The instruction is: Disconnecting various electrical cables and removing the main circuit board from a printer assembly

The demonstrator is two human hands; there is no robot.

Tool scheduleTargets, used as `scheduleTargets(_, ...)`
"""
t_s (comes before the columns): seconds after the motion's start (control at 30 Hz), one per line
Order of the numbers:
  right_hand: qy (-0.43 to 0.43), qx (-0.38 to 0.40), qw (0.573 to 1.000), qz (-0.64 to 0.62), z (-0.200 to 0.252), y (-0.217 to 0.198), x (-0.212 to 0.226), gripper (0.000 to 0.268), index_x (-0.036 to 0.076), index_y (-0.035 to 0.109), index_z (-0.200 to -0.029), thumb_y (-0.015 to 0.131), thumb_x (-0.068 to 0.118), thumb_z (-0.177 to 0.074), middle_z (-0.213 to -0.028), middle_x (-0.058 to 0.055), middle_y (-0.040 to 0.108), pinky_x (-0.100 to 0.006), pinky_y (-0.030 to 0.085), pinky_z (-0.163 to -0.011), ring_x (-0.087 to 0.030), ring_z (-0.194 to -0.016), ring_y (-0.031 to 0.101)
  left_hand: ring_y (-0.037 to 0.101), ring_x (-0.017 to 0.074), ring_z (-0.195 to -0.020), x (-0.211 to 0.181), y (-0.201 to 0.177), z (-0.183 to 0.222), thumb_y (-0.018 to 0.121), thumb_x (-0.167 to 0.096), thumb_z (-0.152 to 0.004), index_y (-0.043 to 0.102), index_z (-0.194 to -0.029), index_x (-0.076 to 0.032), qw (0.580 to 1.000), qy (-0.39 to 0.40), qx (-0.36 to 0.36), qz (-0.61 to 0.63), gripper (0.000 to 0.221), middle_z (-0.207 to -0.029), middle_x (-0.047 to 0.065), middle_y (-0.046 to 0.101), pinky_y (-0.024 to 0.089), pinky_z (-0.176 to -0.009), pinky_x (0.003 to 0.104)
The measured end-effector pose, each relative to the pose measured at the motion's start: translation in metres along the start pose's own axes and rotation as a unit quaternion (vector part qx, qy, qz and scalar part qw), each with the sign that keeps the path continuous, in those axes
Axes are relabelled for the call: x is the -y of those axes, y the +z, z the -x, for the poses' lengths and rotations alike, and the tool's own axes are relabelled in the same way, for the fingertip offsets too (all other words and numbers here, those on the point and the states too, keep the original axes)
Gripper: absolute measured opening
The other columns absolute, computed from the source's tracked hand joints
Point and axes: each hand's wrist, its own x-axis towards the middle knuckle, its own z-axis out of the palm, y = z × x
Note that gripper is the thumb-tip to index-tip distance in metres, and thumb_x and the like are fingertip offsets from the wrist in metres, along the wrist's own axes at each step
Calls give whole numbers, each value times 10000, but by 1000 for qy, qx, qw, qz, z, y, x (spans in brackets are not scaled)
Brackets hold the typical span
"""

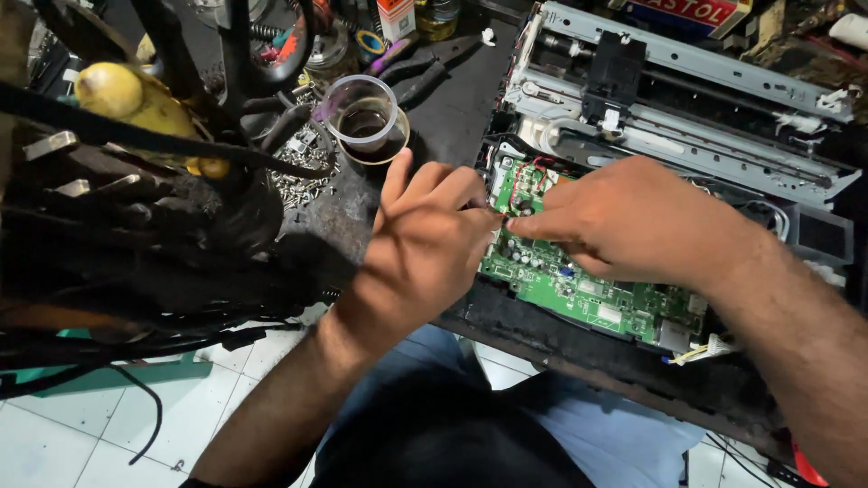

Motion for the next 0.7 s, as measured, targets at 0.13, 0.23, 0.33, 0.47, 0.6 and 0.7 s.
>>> scheduleTargets(0.13,-3,20,1000,-8,-3,3,0,512,331,707,-1206,606,54,-787,-678,81,644,-409,433,-393,-227,-503,607,532,210,-901,1,2,-1,684,-110,-949,560,-833,-173,999,-11,-5,33,181,-960,-47,508,382,-1144,584)
scheduleTargets(0.23,-12,23,1000,-7,-4,7,-1,528,315,699,-1203,610,34,-764,-674,72,621,-398,421,-372,-217,-509,598,523,233,-917,3,5,-2,696,-121,-924,585,-815,-173,998,-18,13,51,164,-955,-36,509,355,-1146,604)
scheduleTargets(0.33,-29,12,1000,-2,-4,8,-3,521,297,698,-1176,602,15,-749,-653,63,591,-392,406,-365,-215,-510,585,514,231,-928,4,1,-3,707,-145,-917,591,-829,-184,999,-11,28,37,151,-964,-31,499,355,-1150,601)
scheduleTargets(0.47,-31,10,999,-7,-5,7,-2,487,289,702,-1152,576,9,-774,-648,62,585,-384,406,-355,-203,-517,581,522,242,-928,4,5,-4,724,-147,-924,619,-811,-168,998,-25,18,57,156,-953,-27,509,354,-1140,624)
scheduleTargets(0.6,-40,-11,999,9,-6,6,0,430,275,678,-1076,576,10,-754,-662,55,554,-395,398,-359,-222,-517,568,524,239,-935,8,13,-2,734,-166,-922,640,-776,-168,997,-29,21,65,174,-946,-33,516,350,-1141,614)
scheduleTargets(0.7,-9,52,999,12,-1,-8,5,475,286,687,-1100,603,-20,-746,-633,43,550,-401,379,-365,-217,-512,549,552,245,-987,10,11,-3,732,-219,-899,699,-782,-182,997,-23,25,63,127,-1000,-36,585,353,-1144,602)
